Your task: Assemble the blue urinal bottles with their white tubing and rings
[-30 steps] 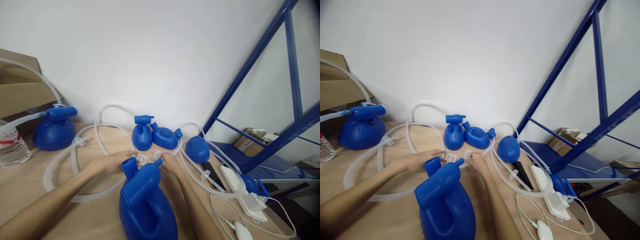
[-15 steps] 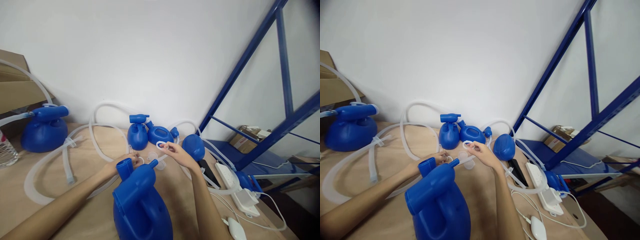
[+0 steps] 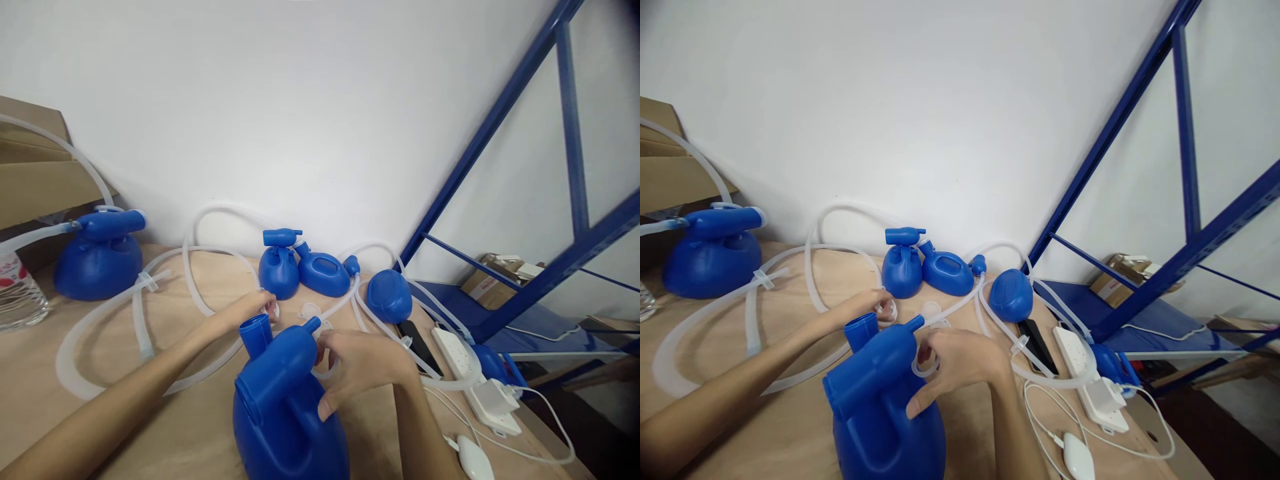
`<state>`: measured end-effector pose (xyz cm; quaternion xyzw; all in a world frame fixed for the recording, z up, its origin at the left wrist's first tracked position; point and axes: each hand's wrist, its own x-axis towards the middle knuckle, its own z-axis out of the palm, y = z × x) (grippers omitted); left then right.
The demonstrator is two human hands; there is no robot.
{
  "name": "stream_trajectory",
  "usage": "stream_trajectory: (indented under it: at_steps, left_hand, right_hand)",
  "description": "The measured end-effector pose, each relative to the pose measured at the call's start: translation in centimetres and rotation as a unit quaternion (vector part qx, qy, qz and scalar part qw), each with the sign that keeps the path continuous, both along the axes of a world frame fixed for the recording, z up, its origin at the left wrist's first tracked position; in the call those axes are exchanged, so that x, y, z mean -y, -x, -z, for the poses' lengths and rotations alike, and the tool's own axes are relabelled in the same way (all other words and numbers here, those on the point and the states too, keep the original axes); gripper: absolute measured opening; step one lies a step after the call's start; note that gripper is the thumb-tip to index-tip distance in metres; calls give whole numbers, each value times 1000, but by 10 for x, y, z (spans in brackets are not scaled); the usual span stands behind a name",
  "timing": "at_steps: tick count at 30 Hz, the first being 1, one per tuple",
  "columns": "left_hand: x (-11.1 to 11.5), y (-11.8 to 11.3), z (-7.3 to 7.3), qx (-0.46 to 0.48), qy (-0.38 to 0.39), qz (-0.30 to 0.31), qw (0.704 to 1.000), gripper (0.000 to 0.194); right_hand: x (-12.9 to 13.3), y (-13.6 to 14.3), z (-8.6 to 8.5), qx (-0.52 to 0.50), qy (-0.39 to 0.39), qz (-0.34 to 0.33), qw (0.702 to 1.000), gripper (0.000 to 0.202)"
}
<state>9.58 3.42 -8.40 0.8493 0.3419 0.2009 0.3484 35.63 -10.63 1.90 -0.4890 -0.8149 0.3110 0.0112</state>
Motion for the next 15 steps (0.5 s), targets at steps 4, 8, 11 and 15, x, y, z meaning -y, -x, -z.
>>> stream_trajectory:
  at_steps: [4,8,11,15]
  left_hand:
    - [5,25,-44,16,26,-43,999,55]
    - [36,51,-62,-34,74,30,996,57]
    - [63,62,-54,-36,32,7,999,55]
    - [86,64,-36,-10,-13,-21,1000,50]
  right_hand:
    - [7,14,8,14,-73,35,997,81]
    - [10,21,8,62,-49,58,995,89]
    - [8,19,8,79,-41,70,994,84]
    - [-8,8,27,25,-54,52,997,64]
